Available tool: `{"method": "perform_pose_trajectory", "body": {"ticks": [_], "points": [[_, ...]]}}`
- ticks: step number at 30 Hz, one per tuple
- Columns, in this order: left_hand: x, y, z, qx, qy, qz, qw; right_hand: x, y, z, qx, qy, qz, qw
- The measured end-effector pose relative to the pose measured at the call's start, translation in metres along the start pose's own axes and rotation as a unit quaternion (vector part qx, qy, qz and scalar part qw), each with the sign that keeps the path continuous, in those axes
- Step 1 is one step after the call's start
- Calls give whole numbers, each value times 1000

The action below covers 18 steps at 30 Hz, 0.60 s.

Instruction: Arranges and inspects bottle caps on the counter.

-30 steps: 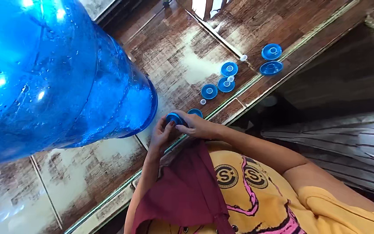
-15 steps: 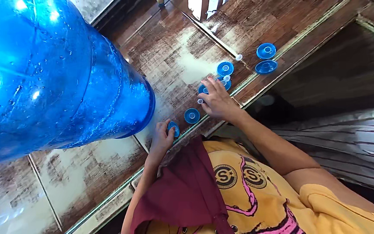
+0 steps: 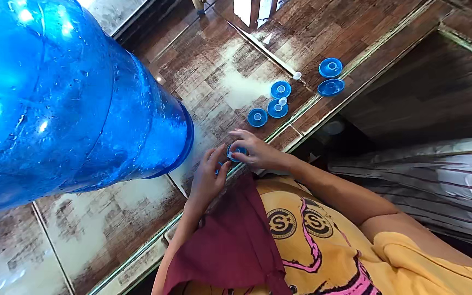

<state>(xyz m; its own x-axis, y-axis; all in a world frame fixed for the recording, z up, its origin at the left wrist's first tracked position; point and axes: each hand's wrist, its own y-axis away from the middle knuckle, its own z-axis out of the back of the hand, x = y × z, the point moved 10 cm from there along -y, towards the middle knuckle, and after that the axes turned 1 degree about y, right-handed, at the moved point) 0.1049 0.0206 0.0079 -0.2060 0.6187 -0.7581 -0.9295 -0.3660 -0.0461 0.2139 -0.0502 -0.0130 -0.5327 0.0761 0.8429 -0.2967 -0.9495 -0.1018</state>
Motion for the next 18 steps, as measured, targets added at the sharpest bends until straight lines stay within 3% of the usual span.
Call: {"method": "perform_pose_trajectory", "body": {"ticks": [5,10,15,18], "points": [[-12,-1,-1,-43,39,-71,996,3,0,-16,53,-142,-79,985],[-7,-2,-2,-56,80,-61,993,2,2,-19,68,-164,-86,980],[-10,-5,0,-67,105,-58,991,1,7,-18,68,-281,-176,941],[-9,-5,-4,-54,110,-57,991,-8,3,2,34,-226,-156,961]]}}
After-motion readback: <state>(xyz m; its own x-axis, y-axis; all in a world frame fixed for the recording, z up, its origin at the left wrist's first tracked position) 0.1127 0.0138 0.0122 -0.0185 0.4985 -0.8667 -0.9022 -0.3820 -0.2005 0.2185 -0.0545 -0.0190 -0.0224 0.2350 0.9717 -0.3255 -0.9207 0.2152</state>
